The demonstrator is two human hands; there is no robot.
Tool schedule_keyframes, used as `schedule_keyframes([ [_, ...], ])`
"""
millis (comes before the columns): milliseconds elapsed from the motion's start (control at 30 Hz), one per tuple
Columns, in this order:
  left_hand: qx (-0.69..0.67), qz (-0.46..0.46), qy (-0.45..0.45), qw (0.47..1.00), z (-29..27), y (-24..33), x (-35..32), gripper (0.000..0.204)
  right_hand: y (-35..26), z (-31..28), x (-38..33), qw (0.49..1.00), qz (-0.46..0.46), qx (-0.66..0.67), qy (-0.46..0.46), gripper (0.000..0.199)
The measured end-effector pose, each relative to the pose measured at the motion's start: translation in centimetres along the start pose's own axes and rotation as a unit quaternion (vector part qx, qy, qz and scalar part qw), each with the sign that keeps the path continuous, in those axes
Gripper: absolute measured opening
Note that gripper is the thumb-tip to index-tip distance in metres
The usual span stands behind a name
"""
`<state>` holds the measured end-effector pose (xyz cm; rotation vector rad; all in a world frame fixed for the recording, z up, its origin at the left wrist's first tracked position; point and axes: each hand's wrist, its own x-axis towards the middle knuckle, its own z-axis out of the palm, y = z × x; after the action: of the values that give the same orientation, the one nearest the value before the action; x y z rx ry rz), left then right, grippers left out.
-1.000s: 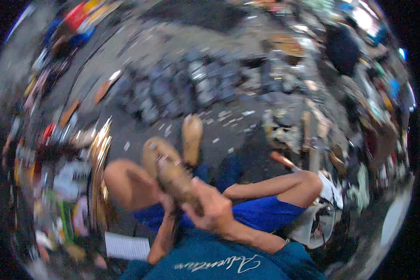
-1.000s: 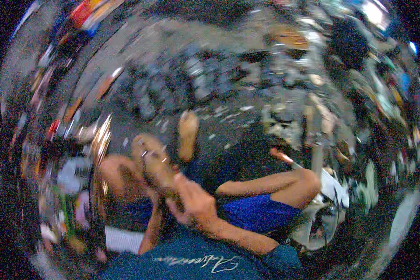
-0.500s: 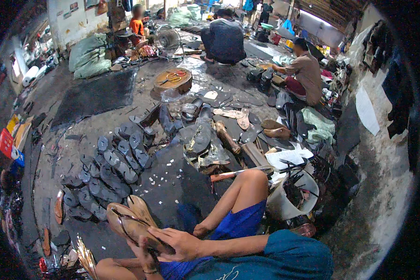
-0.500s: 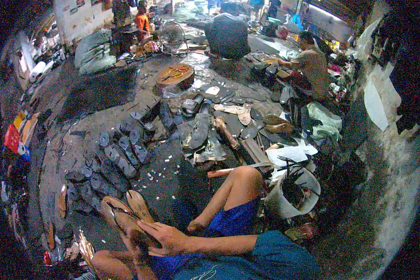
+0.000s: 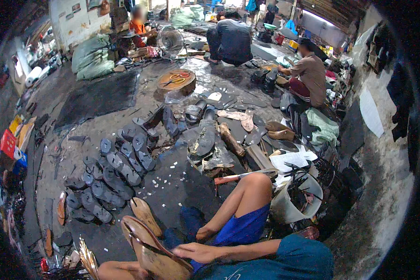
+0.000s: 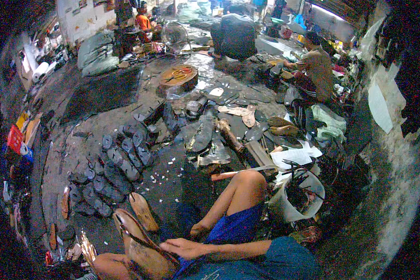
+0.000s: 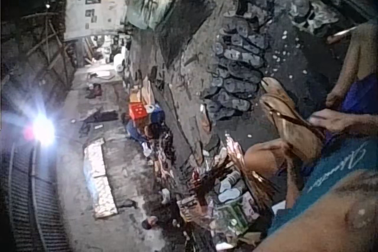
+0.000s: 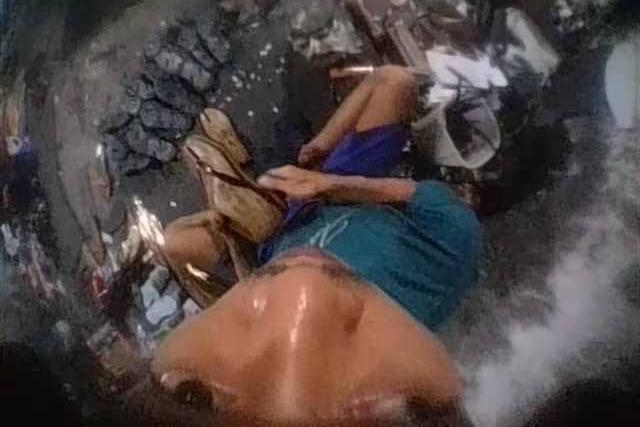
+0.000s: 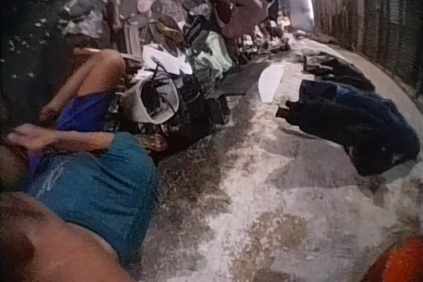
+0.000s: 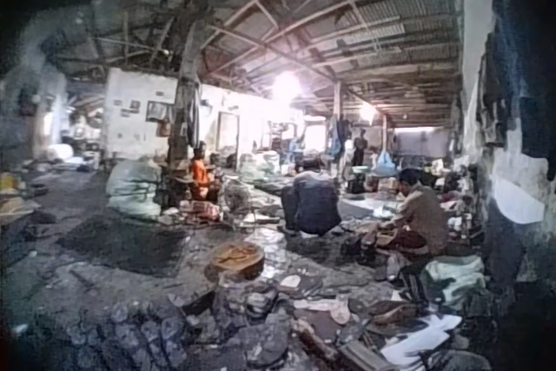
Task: The person applies a yellowish liquid to a flat surface using a brush, then handles multiple sandals, inspecting and adjusting their straps and soles. The person works on the floor in a cluttered workshop environment.
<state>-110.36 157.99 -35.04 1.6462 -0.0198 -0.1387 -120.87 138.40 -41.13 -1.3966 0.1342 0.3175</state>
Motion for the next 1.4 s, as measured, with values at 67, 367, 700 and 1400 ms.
schedule_keyframes([
  [67,0.052,0.016,0.022,0.998,-1.0,0.7,0.0,0.071,-1.9,0.6,-0.4,0.990,0.117,0.071,-0.016,0.047],
  [367,0.162,0.063,0.008,0.985,1.5,1.5,-2.5,0.066,4.0,2.4,-3.8,0.955,0.072,0.276,-0.080,0.043],
  [700,0.189,0.197,-0.031,0.961,4.6,2.8,-4.3,0.061,-0.1,0.4,1.0,0.963,-0.027,0.269,-0.016,0.049],
  [1400,-0.103,-0.326,-0.289,0.894,2.4,-5.5,-8.3,0.038,-6.5,0.0,-6.4,0.824,0.081,0.554,0.084,0.063],
])
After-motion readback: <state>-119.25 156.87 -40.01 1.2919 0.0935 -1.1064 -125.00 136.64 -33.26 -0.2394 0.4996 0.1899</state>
